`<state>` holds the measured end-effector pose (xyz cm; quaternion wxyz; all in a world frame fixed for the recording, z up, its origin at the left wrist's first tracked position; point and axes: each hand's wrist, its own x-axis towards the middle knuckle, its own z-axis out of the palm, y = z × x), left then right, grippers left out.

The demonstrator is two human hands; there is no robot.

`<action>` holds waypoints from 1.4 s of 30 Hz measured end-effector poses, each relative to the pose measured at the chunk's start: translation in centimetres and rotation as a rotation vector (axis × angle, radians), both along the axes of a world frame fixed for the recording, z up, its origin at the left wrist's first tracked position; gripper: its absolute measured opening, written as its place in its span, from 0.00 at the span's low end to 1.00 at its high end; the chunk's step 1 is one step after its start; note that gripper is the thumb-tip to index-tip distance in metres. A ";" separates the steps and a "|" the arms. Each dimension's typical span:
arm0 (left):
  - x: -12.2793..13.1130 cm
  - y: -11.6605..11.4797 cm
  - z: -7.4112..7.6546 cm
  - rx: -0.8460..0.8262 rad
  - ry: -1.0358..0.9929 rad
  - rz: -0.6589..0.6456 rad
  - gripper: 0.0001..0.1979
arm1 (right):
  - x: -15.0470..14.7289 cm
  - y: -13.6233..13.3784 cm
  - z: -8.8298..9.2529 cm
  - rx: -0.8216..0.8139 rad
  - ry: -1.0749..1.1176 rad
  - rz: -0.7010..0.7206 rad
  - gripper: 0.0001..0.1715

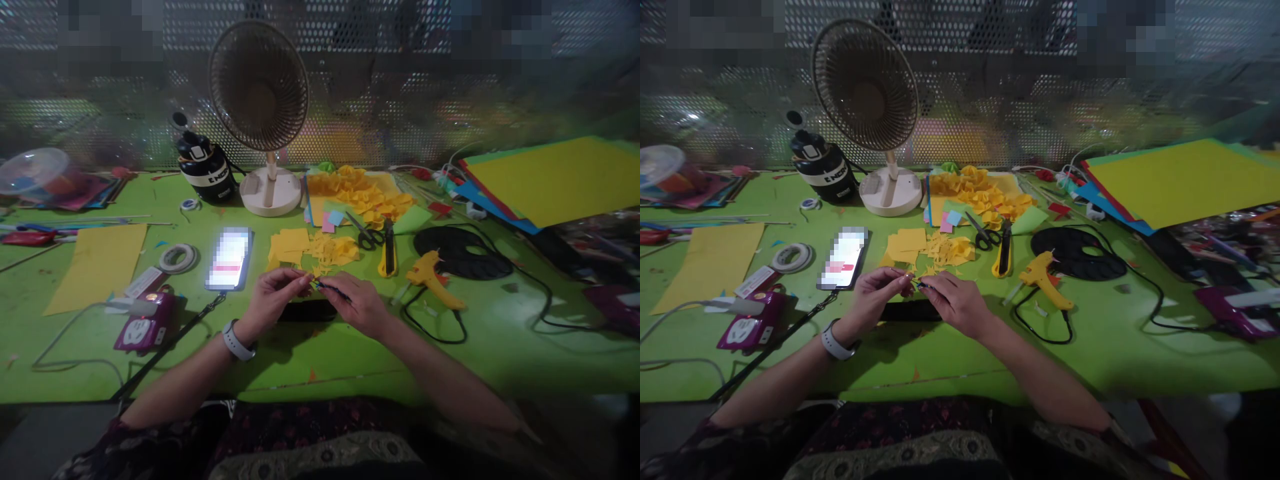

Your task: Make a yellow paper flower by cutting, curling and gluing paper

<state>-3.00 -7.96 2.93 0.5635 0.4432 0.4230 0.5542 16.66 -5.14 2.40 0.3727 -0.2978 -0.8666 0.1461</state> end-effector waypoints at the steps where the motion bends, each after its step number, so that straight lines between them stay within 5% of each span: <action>1: 0.0 0.0 0.0 0.001 -0.001 0.001 0.10 | 0.0 0.0 0.0 -0.009 -0.001 0.004 0.11; 26: -0.9 1.0 -0.1 -0.019 -0.067 0.147 0.12 | 0.2 -0.1 0.0 -0.061 0.003 0.017 0.07; 35: -0.9 0.7 0.3 -0.149 -0.188 -0.059 0.13 | 0.3 0.3 1.6 -0.944 0.514 0.058 0.07; 42: 0.1 0.3 1.0 -0.190 -0.167 -0.154 0.16 | -0.7 0.5 1.9 -1.233 0.577 0.127 0.16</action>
